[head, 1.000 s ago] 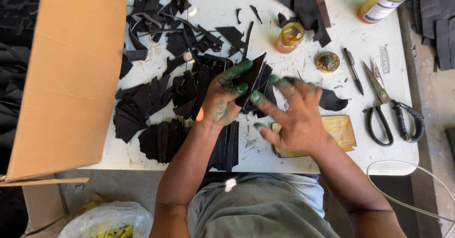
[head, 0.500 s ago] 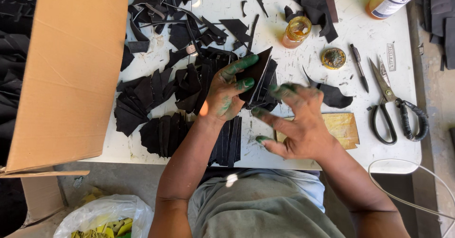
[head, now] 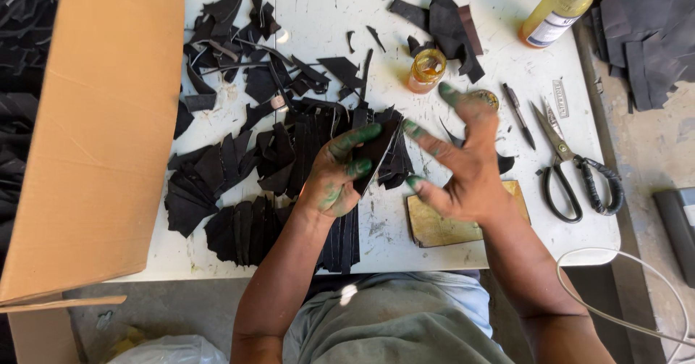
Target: The person repeatedly picks up small black rubber pieces from a table, separates them by hand, and places them into a cardboard box. The hands are stained green. Tools including scissors and a utility knife are visible on the table but not used.
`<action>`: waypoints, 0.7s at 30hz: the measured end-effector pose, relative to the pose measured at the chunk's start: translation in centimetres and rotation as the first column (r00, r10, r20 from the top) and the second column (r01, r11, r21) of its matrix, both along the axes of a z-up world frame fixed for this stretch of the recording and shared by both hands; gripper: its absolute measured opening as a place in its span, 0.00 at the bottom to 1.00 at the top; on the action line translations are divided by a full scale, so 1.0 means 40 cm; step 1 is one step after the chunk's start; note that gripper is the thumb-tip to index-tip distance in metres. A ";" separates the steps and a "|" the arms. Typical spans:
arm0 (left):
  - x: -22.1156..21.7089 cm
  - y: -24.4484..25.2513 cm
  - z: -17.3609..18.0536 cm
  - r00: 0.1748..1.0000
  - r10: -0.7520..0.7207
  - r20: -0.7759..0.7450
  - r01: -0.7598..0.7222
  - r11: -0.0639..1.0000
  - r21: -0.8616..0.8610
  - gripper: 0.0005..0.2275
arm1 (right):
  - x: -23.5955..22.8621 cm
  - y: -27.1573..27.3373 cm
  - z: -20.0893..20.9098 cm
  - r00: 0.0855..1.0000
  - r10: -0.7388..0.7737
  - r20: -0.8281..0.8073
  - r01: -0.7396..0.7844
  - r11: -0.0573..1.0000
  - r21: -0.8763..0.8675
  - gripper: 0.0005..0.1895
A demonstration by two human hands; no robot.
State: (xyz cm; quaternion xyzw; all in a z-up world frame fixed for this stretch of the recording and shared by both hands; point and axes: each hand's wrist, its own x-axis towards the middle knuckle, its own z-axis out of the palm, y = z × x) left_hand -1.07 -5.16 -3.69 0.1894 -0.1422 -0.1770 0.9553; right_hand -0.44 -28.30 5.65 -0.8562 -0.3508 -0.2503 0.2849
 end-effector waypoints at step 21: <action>0.018 0.021 0.002 0.838 0.359 0.411 -0.542 0.636 0.549 0.27 | -0.114 0.044 -0.073 0.979 0.203 -0.035 -0.203 0.979 0.006 0.25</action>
